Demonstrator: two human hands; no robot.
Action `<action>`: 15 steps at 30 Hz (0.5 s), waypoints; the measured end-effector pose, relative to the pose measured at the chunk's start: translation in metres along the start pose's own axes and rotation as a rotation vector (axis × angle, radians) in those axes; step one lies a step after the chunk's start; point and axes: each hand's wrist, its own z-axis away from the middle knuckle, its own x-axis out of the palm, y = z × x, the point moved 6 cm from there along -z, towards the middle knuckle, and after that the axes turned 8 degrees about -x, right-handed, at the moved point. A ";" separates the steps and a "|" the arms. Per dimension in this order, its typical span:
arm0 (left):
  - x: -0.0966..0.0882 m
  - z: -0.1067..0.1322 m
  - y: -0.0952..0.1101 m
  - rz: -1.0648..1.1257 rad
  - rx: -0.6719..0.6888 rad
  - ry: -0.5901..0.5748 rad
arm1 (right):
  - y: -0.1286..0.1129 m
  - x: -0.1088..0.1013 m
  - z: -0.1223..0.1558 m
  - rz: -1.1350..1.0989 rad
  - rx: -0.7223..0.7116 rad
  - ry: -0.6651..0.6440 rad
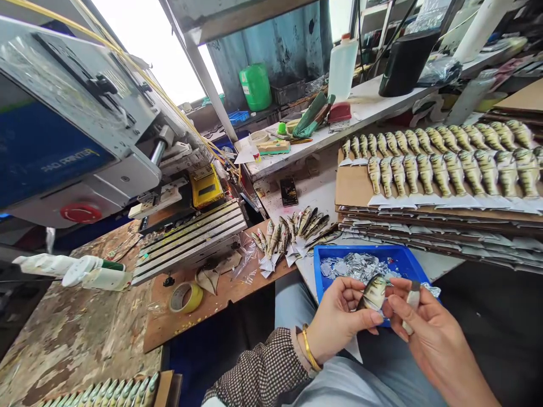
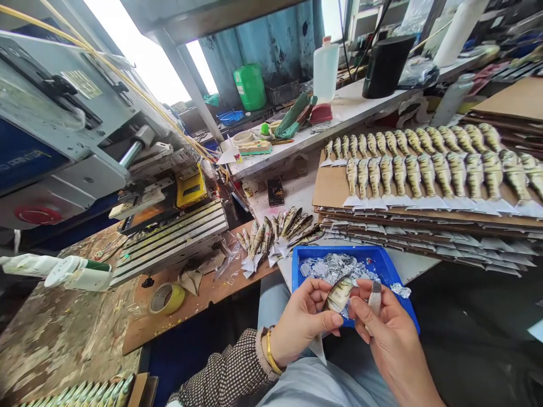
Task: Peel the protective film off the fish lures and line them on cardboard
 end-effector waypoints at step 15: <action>-0.004 0.008 -0.025 0.039 -0.304 -0.061 | -0.020 -0.014 -0.004 0.497 -0.328 -0.040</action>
